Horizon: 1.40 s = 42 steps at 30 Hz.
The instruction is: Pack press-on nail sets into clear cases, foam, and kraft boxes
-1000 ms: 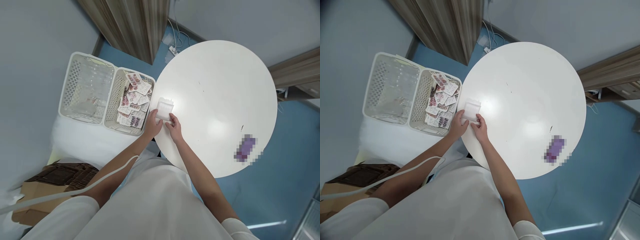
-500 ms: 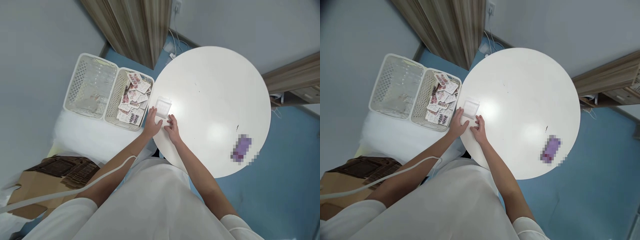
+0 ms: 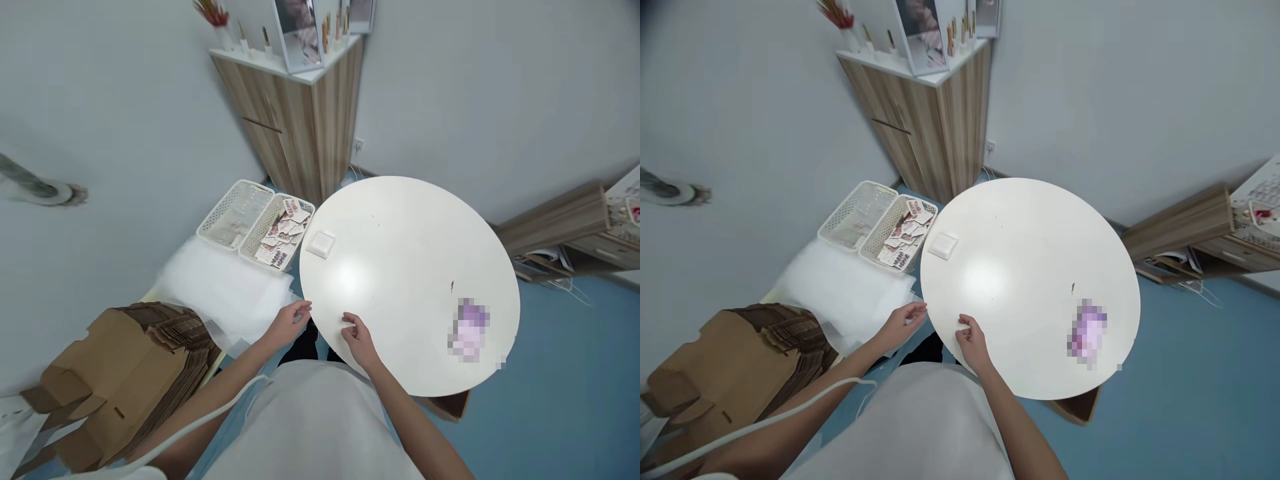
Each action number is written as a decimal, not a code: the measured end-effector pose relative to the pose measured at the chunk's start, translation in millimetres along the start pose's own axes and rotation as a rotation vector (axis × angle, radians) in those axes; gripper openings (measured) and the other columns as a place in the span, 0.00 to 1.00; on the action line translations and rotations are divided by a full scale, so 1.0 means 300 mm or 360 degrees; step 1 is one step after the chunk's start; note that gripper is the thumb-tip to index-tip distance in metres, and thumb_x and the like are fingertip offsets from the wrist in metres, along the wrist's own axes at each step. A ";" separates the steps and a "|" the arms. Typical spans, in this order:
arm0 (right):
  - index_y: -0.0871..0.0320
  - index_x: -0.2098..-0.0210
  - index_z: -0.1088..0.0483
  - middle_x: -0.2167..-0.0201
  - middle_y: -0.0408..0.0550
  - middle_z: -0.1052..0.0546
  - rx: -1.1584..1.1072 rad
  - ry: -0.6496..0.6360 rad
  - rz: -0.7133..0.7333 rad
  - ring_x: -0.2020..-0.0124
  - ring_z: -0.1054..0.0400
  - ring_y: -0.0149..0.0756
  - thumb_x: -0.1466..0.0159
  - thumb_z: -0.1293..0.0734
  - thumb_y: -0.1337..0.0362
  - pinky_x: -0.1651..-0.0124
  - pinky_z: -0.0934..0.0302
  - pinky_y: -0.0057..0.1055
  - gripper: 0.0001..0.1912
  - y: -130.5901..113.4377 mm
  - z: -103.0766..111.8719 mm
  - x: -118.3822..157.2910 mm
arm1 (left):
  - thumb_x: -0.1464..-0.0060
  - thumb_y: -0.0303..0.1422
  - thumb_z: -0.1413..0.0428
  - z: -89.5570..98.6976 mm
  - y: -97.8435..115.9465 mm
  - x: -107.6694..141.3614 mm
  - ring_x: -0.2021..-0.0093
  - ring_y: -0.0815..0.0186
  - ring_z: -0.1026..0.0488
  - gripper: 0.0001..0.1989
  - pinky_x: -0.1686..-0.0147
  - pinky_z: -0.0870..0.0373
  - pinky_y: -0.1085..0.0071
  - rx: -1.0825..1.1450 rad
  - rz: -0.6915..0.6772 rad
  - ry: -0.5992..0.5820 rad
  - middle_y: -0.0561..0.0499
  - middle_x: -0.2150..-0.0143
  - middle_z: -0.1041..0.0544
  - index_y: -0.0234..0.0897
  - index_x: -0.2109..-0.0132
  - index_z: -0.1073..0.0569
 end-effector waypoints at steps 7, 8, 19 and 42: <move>0.57 0.58 0.32 0.62 0.50 0.26 0.0086 -0.0072 0.0214 0.70 0.34 0.33 0.46 0.37 0.57 0.62 0.38 0.35 0.18 -0.075 0.011 0.039 | 0.47 0.37 0.53 0.025 0.122 0.145 0.57 0.62 0.30 0.18 0.59 0.33 0.68 -0.0364 -0.0295 -0.0051 0.47 0.54 0.27 0.39 0.50 0.33; 0.57 0.59 0.32 0.63 0.50 0.26 0.0106 -0.0090 0.0241 0.70 0.34 0.33 0.46 0.37 0.57 0.62 0.38 0.35 0.17 -0.083 0.000 0.037 | 0.47 0.37 0.53 0.032 0.121 0.158 0.58 0.63 0.29 0.18 0.58 0.34 0.68 -0.0434 -0.0328 -0.0033 0.48 0.53 0.27 0.39 0.50 0.33; 0.58 0.61 0.32 0.66 0.48 0.27 0.0334 -0.0320 0.0332 0.71 0.34 0.33 0.46 0.38 0.57 0.66 0.38 0.32 0.16 -0.104 -0.245 0.025 | 0.48 0.37 0.53 0.152 -0.042 0.316 0.56 0.61 0.30 0.21 0.56 0.36 0.67 -0.0812 -0.0292 0.0010 0.46 0.50 0.29 0.39 0.47 0.35; 0.57 0.52 0.35 0.54 0.51 0.29 0.1194 -0.1001 0.0683 0.59 0.33 0.36 0.44 0.38 0.63 0.57 0.38 0.34 0.19 -0.241 -0.944 0.108 | 0.48 0.40 0.52 0.524 -0.510 0.640 0.49 0.55 0.35 0.22 0.55 0.38 0.64 -0.0669 0.0450 0.0843 0.43 0.49 0.32 0.36 0.48 0.37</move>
Point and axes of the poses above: each hand's wrist, its own x-axis away from the middle knuckle, its own z-axis out of the back of the hand, y = z × x, the point moved 6 cm from there along -x, towards the middle knuckle
